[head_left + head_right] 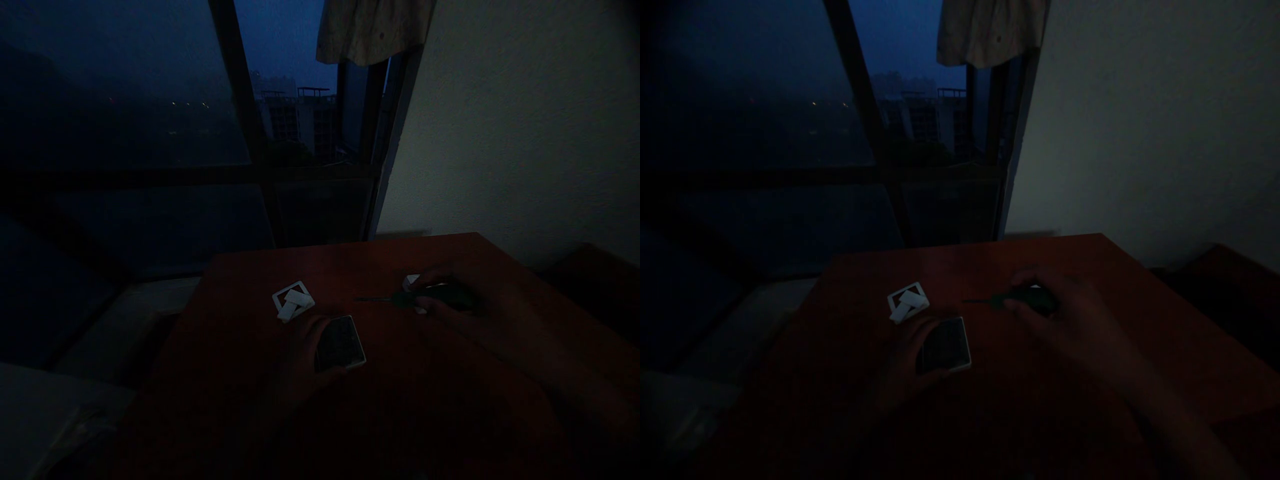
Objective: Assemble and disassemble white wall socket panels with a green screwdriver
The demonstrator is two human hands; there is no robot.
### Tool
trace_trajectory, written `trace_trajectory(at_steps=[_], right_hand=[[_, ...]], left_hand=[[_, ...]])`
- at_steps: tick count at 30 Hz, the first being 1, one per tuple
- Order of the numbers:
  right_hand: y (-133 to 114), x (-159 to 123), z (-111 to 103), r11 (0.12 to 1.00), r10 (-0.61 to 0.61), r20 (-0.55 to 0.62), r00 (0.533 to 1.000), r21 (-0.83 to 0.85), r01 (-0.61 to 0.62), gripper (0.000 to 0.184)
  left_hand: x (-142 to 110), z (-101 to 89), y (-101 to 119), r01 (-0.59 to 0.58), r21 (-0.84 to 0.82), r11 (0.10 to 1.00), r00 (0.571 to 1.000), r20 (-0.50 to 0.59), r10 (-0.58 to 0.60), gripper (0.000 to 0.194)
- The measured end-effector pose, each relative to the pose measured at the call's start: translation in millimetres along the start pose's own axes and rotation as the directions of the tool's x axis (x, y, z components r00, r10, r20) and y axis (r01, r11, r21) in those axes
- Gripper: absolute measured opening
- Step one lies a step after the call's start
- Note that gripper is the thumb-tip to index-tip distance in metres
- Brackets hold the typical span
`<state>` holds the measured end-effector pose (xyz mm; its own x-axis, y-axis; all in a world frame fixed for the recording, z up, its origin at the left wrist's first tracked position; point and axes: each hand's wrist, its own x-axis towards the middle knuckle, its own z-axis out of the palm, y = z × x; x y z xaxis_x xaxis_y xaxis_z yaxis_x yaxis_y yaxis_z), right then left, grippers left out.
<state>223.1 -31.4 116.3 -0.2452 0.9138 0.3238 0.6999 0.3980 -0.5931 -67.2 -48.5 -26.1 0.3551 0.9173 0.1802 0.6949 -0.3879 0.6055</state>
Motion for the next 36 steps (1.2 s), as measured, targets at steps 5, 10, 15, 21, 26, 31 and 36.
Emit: trace_trajectory(at_steps=[5,10,15,21,26,31,36], right_hand=[[-10.9,13.0,5.7,0.994,-0.084,0.033,0.996,-0.064,0.086,0.018],[-14.8,17.6,18.6,0.986,-0.140,0.123,0.983,-0.074,0.149,0.009],[-16.8,17.4,22.0,0.981,-0.147,0.111,0.983,-0.110,0.159,0.009],[-18.2,17.8,23.0,0.984,-0.139,0.113,0.984,-0.095,0.150,0.008],[-15.1,17.3,26.3,0.983,-0.142,0.131,0.981,-0.100,0.155,0.010],[-12.6,16.8,29.6,0.975,-0.162,0.149,0.976,-0.126,0.181,0.012],[-17.2,18.1,24.9,0.972,-0.161,0.159,0.974,-0.145,0.184,0.010]], left_hand=[[1.0,0.4,0.1,-0.023,-0.015,1.000,0.999,-0.024,0.023,0.075],[1.4,1.8,0.7,0.007,-0.033,0.999,1.000,0.000,-0.007,0.075],[0.4,2.7,-1.3,0.004,-0.030,1.000,1.000,-0.001,-0.004,0.077],[0.6,1.9,-0.2,0.000,-0.037,0.999,1.000,-0.011,0.000,0.075],[0.3,3.1,-0.5,0.017,-0.057,0.998,1.000,-0.014,-0.017,0.076],[0.9,1.7,1.5,-0.030,-0.028,0.999,0.999,-0.037,0.029,0.074],[0.6,-0.1,3.5,-0.017,-0.041,0.999,1.000,-0.013,0.017,0.074]])
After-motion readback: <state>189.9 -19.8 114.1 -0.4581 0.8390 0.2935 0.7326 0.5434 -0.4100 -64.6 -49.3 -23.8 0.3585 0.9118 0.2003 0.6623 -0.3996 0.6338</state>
